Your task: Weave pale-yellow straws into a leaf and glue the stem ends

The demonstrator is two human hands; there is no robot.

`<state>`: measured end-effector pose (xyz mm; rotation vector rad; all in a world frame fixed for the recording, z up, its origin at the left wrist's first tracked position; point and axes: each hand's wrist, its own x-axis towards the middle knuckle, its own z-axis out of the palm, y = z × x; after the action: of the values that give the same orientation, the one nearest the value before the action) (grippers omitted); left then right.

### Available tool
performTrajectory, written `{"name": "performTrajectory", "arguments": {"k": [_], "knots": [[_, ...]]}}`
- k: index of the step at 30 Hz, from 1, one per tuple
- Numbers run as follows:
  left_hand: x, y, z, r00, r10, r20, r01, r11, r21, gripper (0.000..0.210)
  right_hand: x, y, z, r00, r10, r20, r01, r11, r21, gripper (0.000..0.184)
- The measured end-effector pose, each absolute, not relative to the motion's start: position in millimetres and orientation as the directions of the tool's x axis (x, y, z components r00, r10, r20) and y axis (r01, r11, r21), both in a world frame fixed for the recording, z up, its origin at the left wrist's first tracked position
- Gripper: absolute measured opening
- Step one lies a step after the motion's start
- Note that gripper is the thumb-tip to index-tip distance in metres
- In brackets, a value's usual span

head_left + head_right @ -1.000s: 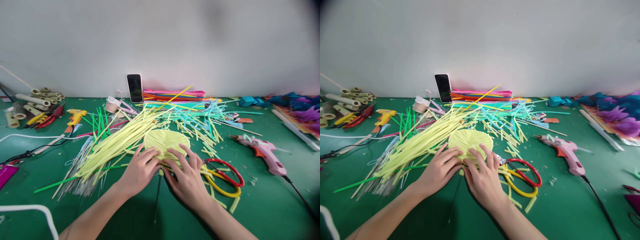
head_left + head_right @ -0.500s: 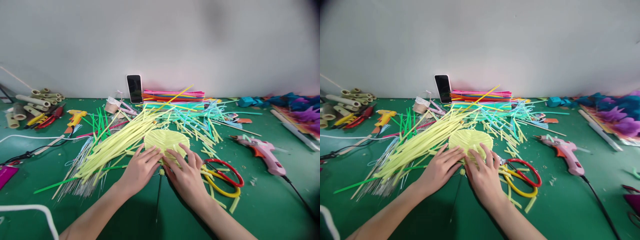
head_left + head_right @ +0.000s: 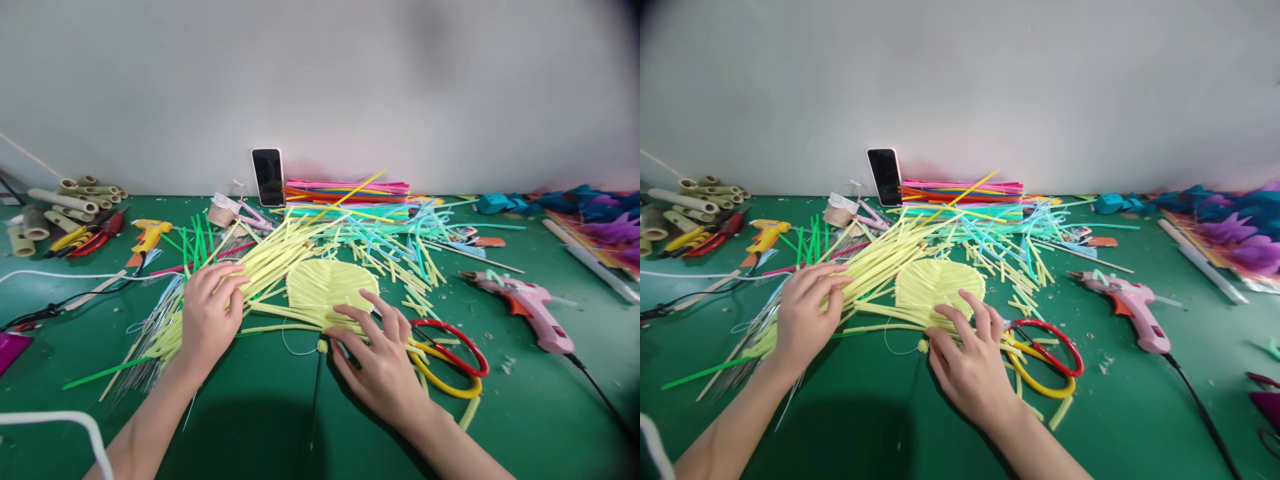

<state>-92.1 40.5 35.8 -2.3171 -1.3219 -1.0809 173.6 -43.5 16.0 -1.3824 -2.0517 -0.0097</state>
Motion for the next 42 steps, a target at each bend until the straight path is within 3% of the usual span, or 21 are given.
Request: {"name": "performTrajectory", "arguments": {"k": [7,14,24,30,35,42], "knots": [[-87.6,41.7,29.0,0.394,0.680,0.619,0.832,-0.550,0.075,0.014,174.4,-41.4,8.3,-0.199,0.847,0.492,0.882,0.374,-0.286,0.017],[-87.6,44.6,15.7,0.444,0.746,0.497,0.861,-0.508,-0.006,0.013,181.1,-41.6,13.0,-0.133,0.851,0.508,0.906,0.312,-0.285,0.009],[-86.9,45.4,20.8,0.422,0.692,0.586,0.845,-0.535,0.023,0.008,179.9,-41.4,12.4,-0.151,0.857,0.493,0.901,0.325,-0.288,0.012],[-86.0,44.2,17.8,0.471,0.685,0.556,0.838,-0.545,-0.039,0.013,179.7,-41.3,12.1,-0.159,0.857,0.490,0.900,0.329,-0.285,0.013],[-87.3,44.9,21.2,0.414,0.676,0.609,0.864,-0.503,-0.029,0.010,178.8,-41.1,12.3,-0.158,0.856,0.492,0.898,0.331,-0.289,0.013],[-86.9,45.0,17.7,0.424,0.735,0.529,0.885,-0.461,-0.070,0.016,179.6,-42.2,11.0,-0.154,0.859,0.489,0.897,0.329,-0.295,0.014]]}}
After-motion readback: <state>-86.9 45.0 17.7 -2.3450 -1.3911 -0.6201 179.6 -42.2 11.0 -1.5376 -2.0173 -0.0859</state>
